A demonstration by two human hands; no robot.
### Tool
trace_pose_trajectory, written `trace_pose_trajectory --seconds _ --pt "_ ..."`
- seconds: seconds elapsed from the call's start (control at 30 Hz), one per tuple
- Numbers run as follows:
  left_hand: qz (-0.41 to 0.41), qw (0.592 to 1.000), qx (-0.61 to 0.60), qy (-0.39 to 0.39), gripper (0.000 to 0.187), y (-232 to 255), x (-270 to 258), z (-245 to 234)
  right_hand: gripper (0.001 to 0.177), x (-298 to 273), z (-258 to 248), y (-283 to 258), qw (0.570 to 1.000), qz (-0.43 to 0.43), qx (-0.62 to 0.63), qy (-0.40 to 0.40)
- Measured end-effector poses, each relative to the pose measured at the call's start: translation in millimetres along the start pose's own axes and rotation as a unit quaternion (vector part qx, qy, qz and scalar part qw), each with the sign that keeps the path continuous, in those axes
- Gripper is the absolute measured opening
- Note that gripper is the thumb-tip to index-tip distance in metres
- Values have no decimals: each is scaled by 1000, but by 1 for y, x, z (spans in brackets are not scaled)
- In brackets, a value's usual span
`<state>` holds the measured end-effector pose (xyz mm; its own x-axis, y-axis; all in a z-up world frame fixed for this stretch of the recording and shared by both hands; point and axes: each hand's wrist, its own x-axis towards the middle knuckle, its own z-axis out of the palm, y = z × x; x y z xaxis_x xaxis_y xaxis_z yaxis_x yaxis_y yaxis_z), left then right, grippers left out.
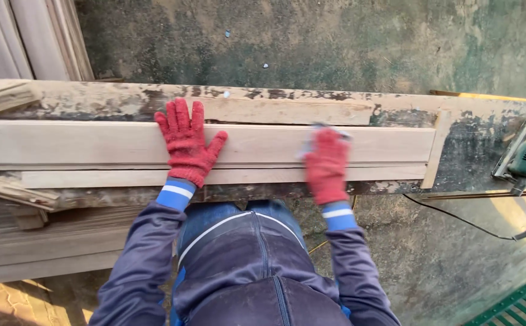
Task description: Sanding a piece of wood trim using an orbital sander and manual sandpaper.
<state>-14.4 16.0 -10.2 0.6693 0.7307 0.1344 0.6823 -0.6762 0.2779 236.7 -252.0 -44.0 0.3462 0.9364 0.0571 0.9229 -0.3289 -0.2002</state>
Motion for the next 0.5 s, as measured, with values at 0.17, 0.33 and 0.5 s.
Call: trace_pose_trajectory --seconds 0.17,0.33,0.5 --pt "-37 998 47 7 84 -141 0 -41 66 -45 -9 71 923 383 6 -43" --pt "-75 993 80 -51 85 -198 2 -89 66 55 47 -112 878 169 -446 -26" --pt "-85 990 74 -83 86 -201 4 -93 66 110 52 -290 998 -30 42 -29"
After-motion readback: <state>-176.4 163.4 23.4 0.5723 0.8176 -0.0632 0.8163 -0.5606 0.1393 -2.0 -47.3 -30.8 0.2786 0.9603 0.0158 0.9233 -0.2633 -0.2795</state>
